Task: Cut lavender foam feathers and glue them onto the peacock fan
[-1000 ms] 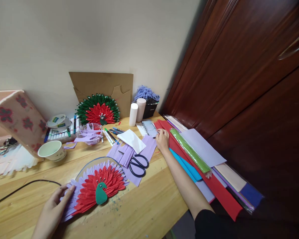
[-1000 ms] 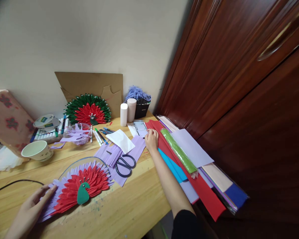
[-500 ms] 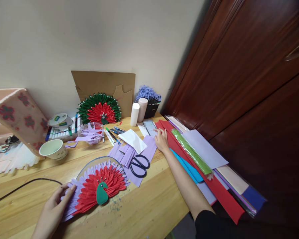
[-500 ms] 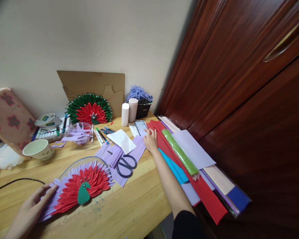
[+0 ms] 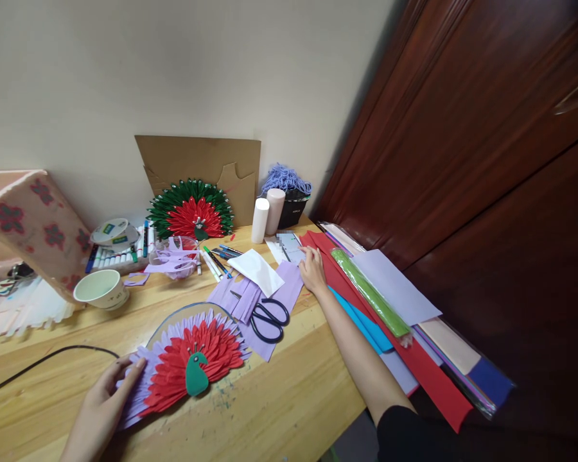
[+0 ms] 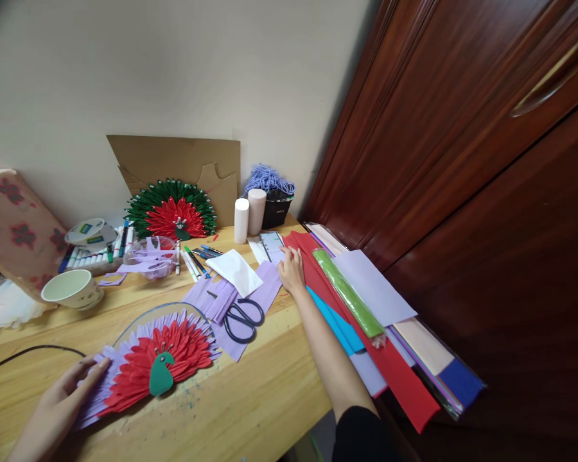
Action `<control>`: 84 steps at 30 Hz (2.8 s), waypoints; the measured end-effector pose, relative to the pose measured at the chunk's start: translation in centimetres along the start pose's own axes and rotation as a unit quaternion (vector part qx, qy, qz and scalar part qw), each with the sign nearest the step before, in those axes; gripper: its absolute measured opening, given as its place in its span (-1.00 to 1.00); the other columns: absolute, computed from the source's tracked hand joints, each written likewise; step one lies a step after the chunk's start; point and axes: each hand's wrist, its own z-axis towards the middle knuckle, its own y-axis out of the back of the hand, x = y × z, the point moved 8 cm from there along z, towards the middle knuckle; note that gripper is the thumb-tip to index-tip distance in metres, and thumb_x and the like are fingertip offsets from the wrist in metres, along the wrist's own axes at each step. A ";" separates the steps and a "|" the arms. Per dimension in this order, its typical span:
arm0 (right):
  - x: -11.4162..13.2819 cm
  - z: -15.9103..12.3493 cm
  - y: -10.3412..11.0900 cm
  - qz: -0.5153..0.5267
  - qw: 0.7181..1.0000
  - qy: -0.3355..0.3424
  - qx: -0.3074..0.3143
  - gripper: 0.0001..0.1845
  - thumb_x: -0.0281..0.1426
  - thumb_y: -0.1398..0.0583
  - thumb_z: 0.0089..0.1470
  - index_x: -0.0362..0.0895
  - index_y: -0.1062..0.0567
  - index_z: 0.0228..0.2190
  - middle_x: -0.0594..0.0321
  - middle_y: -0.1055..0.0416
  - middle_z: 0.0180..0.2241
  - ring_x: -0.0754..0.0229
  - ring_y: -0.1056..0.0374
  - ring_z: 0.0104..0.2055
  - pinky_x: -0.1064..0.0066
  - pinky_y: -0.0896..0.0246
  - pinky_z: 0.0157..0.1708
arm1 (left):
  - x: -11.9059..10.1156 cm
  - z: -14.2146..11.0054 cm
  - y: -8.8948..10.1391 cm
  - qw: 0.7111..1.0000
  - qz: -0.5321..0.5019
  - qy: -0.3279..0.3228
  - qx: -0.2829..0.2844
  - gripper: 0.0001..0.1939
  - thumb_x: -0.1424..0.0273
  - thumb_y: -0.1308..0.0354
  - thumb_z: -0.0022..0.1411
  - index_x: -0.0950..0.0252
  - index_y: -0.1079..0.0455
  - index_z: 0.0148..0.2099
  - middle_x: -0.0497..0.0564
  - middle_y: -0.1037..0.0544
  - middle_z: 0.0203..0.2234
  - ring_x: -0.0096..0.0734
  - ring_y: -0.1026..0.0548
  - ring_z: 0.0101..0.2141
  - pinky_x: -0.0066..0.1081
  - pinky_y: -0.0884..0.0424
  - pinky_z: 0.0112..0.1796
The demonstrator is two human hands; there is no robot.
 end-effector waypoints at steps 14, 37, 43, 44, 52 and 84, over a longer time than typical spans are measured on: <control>0.4 -0.1 0.6 0.015 1.000 0.002 -0.014 -0.58 -0.49 0.02 -0.01 -0.19 -0.24 -0.05 0.06 -0.28 -0.04 0.04 -0.03 0.11 -0.02 0.23 0.18 | 0.7 0.3 -0.2 1.000 -0.009 -0.007 0.008 -0.44 -0.04 -0.10 -0.17 0.28 -0.38 -0.22 0.08 -0.53 -0.24 -0.12 -0.46 -0.20 -0.25 -0.33 -0.12; 1.9 -0.1 0.4 0.036 0.998 0.046 0.028 -0.62 -0.52 0.01 -0.05 -0.12 -0.32 -0.14 0.17 -0.39 -0.16 0.10 -0.15 0.02 0.02 0.28 0.20 | 0.8 0.3 0.0 1.000 0.003 -0.010 -0.002 -0.47 -0.03 -0.10 -0.17 0.25 -0.40 -0.25 0.03 -0.52 -0.24 -0.14 -0.44 -0.17 -0.33 -0.34 -0.16; 1.0 0.0 1.2 0.031 0.999 0.005 -0.018 -0.67 -0.54 0.04 -0.04 -0.13 -0.28 -0.18 0.16 -0.41 -0.20 0.09 -0.15 0.01 0.01 0.30 0.19 | 0.3 0.3 0.1 1.000 -0.003 -0.028 -0.011 -0.51 -0.02 -0.12 -0.18 0.24 -0.41 -0.29 0.00 -0.55 -0.32 -0.18 -0.47 -0.27 -0.35 -0.38 -0.25; 1.0 0.0 1.2 0.032 0.999 0.005 -0.018 -0.68 -0.54 0.04 -0.04 -0.13 -0.28 -0.19 0.17 -0.42 -0.21 0.09 -0.16 0.00 0.02 0.29 0.19 | 0.4 0.3 0.0 1.000 -0.003 -0.028 -0.011 -0.50 -0.02 -0.12 -0.17 0.24 -0.41 -0.28 0.00 -0.55 -0.31 -0.19 -0.47 -0.27 -0.35 -0.38 -0.25; 1.3 -0.1 1.0 0.038 0.999 0.017 -0.001 -0.64 -0.54 0.04 -0.05 -0.15 -0.29 -0.16 0.12 -0.39 -0.17 0.06 -0.17 -0.02 0.08 0.12 0.12 | 1.2 0.5 -0.1 1.000 0.003 -0.018 0.011 -0.46 -0.04 -0.08 -0.13 0.25 -0.38 -0.21 0.02 -0.52 -0.23 -0.18 -0.45 -0.20 -0.34 -0.35 -0.18; 0.2 -0.1 0.8 0.001 0.999 -0.022 -0.033 -0.70 -0.51 0.00 0.01 -0.13 -0.29 -0.16 0.16 -0.40 -0.12 0.05 -0.10 0.06 0.11 0.21 0.14 | 0.0 -0.2 0.0 0.999 -0.016 0.030 -0.002 -0.41 -0.01 -0.09 -0.28 0.31 -0.37 -0.24 0.14 -0.48 -0.15 -0.03 -0.37 -0.06 -0.21 -0.21 0.02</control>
